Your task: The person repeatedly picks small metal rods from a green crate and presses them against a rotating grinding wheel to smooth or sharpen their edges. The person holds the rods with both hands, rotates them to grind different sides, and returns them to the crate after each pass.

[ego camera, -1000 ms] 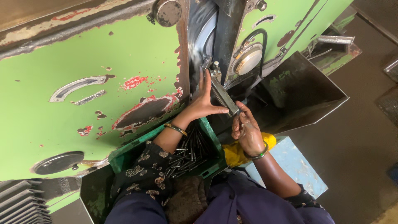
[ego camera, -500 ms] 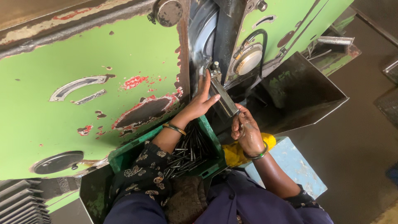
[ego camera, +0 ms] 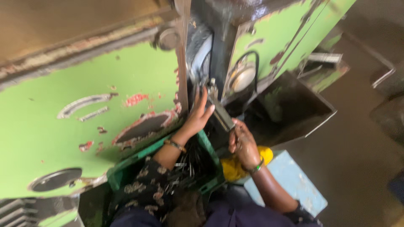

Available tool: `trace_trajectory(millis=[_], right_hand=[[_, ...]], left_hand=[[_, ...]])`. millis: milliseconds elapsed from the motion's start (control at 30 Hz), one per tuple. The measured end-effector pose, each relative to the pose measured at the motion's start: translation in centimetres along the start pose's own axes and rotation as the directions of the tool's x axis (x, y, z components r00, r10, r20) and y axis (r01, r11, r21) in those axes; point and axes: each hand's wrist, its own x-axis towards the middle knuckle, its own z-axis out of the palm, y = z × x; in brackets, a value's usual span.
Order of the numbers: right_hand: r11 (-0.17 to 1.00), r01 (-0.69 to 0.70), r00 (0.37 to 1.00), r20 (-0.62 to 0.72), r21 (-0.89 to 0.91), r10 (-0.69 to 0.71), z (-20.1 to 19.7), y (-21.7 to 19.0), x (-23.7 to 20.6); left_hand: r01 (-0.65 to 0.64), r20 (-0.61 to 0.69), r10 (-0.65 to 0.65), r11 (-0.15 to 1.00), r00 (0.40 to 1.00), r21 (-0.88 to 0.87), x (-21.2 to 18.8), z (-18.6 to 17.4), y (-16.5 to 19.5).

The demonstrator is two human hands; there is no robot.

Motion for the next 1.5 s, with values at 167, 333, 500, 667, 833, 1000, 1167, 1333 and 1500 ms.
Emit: trace_trajectory(millis=[167, 333, 500, 667, 833, 1000, 1167, 1333, 1500], right_hand=[[1.000, 0.014, 1.000, 0.012, 0.025, -0.014, -0.5, 0.4, 0.9], [0.999, 0.039, 0.999, -0.001, 0.006, -0.039, -1.2, 0.6, 1.3], [0.998, 0.057, 0.997, -0.047, -0.005, -0.057, -1.7, 0.3, 1.3], [0.995, 0.095, 0.993, -0.076, 0.022, -0.093, -2.1, -0.3, 0.9], [0.987, 0.153, 0.988, -0.009, 0.042, -0.153, -2.3, -1.1, 0.3], [0.990, 0.138, 0.990, -0.018, 0.006, -0.138, -2.3, -1.7, 0.1], [0.953, 0.282, 0.954, -0.075, -0.111, -0.291, -2.2, -2.2, -0.3], [0.785, 0.506, 0.860, 0.138, -0.358, -0.492, -0.2, -1.6, -2.2], [0.286, 0.561, 0.813, 0.582, -0.777, -0.012, 3.5, -2.4, -3.3]], left_hand=[[0.016, 0.021, -0.016, 0.999, 1.000, 0.029, 0.4, 0.5, -0.8], [0.047, 0.034, -0.047, 0.999, 0.998, 0.000, 0.7, 1.3, -1.9], [0.002, 0.037, -0.005, 0.998, 0.999, 0.065, 1.1, 1.2, -1.4], [-0.037, 0.168, 0.010, 0.987, 0.986, 0.159, 1.2, -1.7, 3.0], [-0.032, 0.463, -0.176, 0.913, 0.869, 0.408, -0.7, -7.0, 9.5], [-0.154, 0.573, -0.131, 0.894, 0.809, 0.421, -4.0, -11.7, 12.9], [-0.282, 0.564, -0.012, 0.858, 0.826, 0.430, -4.1, -12.8, 14.2], [-0.374, 0.548, 0.009, 0.740, 0.837, 0.559, -4.5, -11.8, 15.8], [-0.371, 0.499, 0.044, 0.727, 0.866, 0.578, -4.6, -10.6, 15.1]])
